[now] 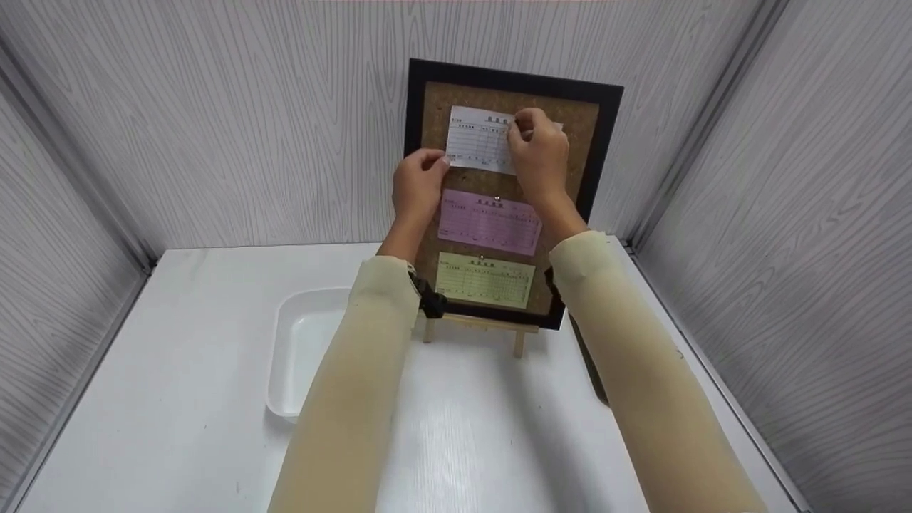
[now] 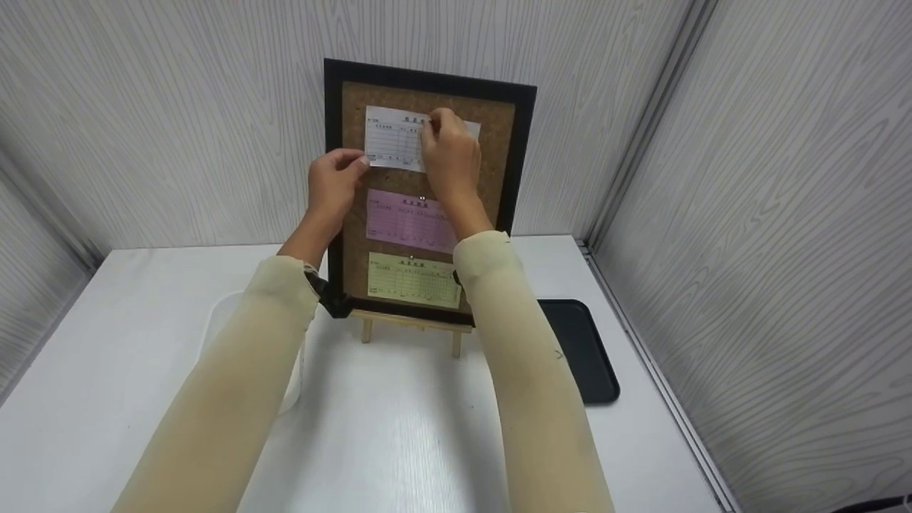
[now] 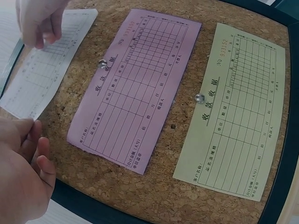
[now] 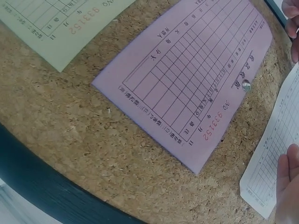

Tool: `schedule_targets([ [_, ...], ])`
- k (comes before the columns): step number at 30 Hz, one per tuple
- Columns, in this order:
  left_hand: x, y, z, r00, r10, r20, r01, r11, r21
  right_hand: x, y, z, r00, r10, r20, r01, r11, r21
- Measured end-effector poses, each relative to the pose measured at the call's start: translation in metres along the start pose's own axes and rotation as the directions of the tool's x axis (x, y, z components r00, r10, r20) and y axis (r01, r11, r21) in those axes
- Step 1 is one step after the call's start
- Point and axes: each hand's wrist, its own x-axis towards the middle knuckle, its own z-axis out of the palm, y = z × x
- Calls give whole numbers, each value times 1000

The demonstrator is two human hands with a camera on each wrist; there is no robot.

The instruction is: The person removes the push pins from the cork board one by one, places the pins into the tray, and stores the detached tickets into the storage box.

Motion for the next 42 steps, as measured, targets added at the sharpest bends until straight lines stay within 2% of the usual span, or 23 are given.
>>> schedule_targets([
  [7,-3,-1,-2,999,47,0,-47,997,-69,-9,1,-6,1000,-26,-5,26,995,96],
  [13,-8,1,-6,998,57,1,-57,994,-96,-18,-1,-12,999,28,27,-34,963,269],
  [18,-18,2,-14,998,55,-2,-55,986,-159,-30,-9,-22,995,89,43,-99,908,408],
  [23,-34,0,-25,998,58,-26,-62,981,-184,-46,-17,-31,988,133,78,-153,832,533],
  [29,-58,-9,-39,999,15,-43,-24,976,-217,-67,-6,-39,989,113,99,-150,761,631],
  [33,-76,-20,-50,999,-25,-47,12,967,-255,-85,3,-44,988,111,110,-156,753,640],
  [40,-109,-44,-70,995,-85,-47,71,967,-246,-122,26,-51,975,171,140,-221,795,566],
  [42,-119,-50,-76,993,-104,-56,87,965,-247,-132,33,-53,971,185,152,-239,792,562],
])
